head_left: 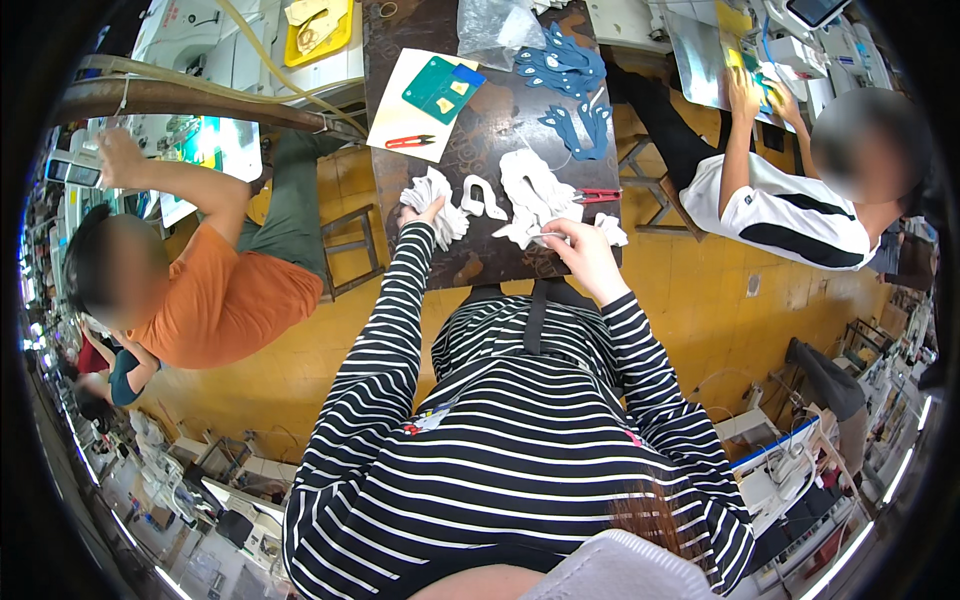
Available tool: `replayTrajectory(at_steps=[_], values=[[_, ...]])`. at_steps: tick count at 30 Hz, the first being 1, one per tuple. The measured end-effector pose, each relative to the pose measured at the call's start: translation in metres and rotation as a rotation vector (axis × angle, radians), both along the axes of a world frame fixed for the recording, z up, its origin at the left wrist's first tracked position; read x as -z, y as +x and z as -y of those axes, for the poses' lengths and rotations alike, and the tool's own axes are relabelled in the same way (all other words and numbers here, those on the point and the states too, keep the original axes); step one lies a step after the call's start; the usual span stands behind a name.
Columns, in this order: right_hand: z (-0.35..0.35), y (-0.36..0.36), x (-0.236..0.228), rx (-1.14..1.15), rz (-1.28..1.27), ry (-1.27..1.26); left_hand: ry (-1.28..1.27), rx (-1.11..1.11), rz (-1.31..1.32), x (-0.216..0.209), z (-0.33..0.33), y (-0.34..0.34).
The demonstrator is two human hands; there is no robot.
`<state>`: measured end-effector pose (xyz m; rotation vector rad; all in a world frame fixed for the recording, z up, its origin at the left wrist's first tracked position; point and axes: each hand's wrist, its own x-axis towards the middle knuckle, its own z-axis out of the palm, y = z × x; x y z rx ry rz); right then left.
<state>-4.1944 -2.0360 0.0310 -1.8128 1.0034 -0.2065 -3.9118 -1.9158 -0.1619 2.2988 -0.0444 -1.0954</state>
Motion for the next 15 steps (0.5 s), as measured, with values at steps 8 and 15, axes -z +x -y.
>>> replayTrajectory(at_steps=[8,15], values=[[0.072,0.049,0.095,-0.148,-0.185,-0.244,-0.427,0.525,0.536,-0.025,0.045,-0.062],[0.096,0.056,0.154,-0.12,-0.237,-0.181,0.044,0.517,0.449,0.025,0.068,-0.059]])
